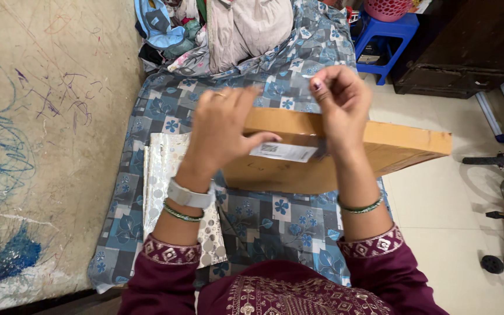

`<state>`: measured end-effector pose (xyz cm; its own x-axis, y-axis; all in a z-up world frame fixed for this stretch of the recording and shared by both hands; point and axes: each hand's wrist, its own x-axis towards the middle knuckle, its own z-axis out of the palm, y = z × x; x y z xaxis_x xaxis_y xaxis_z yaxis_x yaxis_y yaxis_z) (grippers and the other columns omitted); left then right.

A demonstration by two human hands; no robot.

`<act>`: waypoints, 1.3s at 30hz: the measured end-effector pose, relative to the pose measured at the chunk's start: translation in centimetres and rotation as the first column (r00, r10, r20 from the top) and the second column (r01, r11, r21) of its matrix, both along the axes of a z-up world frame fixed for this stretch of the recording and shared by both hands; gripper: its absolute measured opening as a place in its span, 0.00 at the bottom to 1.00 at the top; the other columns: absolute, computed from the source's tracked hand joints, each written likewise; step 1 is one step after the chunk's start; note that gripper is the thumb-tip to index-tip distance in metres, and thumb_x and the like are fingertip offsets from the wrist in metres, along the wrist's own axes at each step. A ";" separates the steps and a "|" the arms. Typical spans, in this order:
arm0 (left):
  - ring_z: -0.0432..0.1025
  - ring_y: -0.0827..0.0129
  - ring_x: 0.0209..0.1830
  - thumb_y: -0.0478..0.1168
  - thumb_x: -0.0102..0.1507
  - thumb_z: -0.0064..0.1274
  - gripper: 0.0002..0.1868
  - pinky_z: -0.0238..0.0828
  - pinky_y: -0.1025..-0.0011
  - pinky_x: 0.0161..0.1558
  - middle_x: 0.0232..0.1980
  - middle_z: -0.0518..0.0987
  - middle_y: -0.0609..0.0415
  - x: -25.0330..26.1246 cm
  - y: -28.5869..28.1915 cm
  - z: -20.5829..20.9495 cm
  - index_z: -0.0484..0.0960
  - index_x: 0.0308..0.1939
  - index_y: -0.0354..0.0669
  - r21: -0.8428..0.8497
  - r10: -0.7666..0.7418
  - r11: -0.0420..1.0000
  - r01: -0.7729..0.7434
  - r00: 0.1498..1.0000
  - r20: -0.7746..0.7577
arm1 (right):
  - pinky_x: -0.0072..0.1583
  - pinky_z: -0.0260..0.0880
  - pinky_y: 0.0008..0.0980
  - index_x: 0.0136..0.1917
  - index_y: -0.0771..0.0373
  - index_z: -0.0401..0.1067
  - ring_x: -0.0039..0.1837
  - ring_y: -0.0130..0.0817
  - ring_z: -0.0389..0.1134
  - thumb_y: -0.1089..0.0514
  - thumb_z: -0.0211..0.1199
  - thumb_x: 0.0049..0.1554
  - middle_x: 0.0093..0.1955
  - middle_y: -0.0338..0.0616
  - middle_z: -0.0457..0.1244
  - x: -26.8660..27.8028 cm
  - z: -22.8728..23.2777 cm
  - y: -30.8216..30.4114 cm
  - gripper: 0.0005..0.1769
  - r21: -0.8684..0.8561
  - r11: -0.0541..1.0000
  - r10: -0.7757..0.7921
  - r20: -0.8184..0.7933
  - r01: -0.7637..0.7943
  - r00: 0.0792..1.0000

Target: The person prepares a cardboard box for wrapping by taping its edges, then unfolds and lays out silver patterned wrapping paper on a bed. They position the box on the paper and begin folding the paper around it.

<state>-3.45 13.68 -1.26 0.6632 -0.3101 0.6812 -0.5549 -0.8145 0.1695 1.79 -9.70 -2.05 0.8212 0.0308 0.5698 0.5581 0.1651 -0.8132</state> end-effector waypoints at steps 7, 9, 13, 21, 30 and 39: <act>0.69 0.56 0.44 0.69 0.60 0.56 0.35 0.61 0.57 0.46 0.40 0.72 0.51 -0.6 2.6 -1.0 0.78 0.42 0.37 0.020 -0.051 0.999 0.050 0.998 0.032 | 0.51 0.69 0.19 0.48 0.66 0.73 0.45 0.19 0.67 0.68 0.68 0.60 0.43 0.35 0.68 -1.0 1.6 0.8 0.05 -0.047 0.996 0.071 -0.169 -0.080 0.983; 0.69 0.55 0.44 0.69 0.61 0.56 0.34 0.61 0.58 0.45 0.40 0.72 0.50 -0.6 2.5 -1.2 0.77 0.41 0.37 0.009 -0.073 0.997 0.073 0.997 0.011 | 0.47 0.64 0.19 0.46 0.67 0.75 0.42 0.19 0.65 0.68 0.70 0.61 0.40 0.36 0.67 -1.9 2.5 1.5 0.04 -0.046 0.993 0.095 -0.184 -0.105 0.978; 0.68 0.54 0.43 0.68 0.61 0.56 0.34 0.60 0.59 0.44 0.40 0.72 0.49 -0.8 2.4 -1.5 0.75 0.39 0.37 0.008 -0.091 0.996 0.091 0.996 -0.021 | 0.45 0.63 0.16 0.41 0.67 0.78 0.42 0.14 0.61 0.69 0.72 0.51 0.40 0.30 0.65 -3.8 3.1 3.4 0.04 -0.179 0.984 0.001 -0.077 -0.014 0.997; 0.68 0.55 0.42 0.65 0.59 0.60 0.32 0.60 0.58 0.43 0.39 0.72 0.49 -1.4 2.2 -1.7 0.75 0.39 0.37 -0.044 -0.110 0.993 0.109 0.994 -0.010 | 0.39 0.64 0.17 0.42 0.70 0.81 0.37 0.15 0.64 0.67 0.74 0.55 0.36 0.36 0.69 -5.8 2.3 6.6 0.04 -0.237 0.968 -0.130 -0.194 0.082 0.972; 0.67 0.52 0.46 0.55 0.55 0.68 0.28 0.60 0.57 0.44 0.43 0.71 0.47 -1.7 2.2 -2.1 0.75 0.43 0.37 -0.142 -0.140 0.981 0.135 0.990 -0.026 | 0.45 0.68 0.26 0.43 0.63 0.82 0.40 0.26 0.68 0.63 0.78 0.52 0.37 0.41 0.71 -8.4 1.0 9.2 0.06 -0.417 0.766 -0.450 0.193 0.489 0.872; 0.67 0.51 0.49 0.48 0.54 0.68 0.24 0.61 0.56 0.48 0.44 0.71 0.47 -1.6 2.4 -2.7 0.73 0.42 0.38 -0.191 -0.153 0.970 0.149 0.988 -0.006 | 0.55 0.61 0.38 0.41 0.59 0.81 0.46 0.36 0.65 0.56 0.82 0.48 0.39 0.37 0.71 -9.3 1.1 10.3 0.11 -0.501 0.581 -0.538 0.355 0.641 0.765</act>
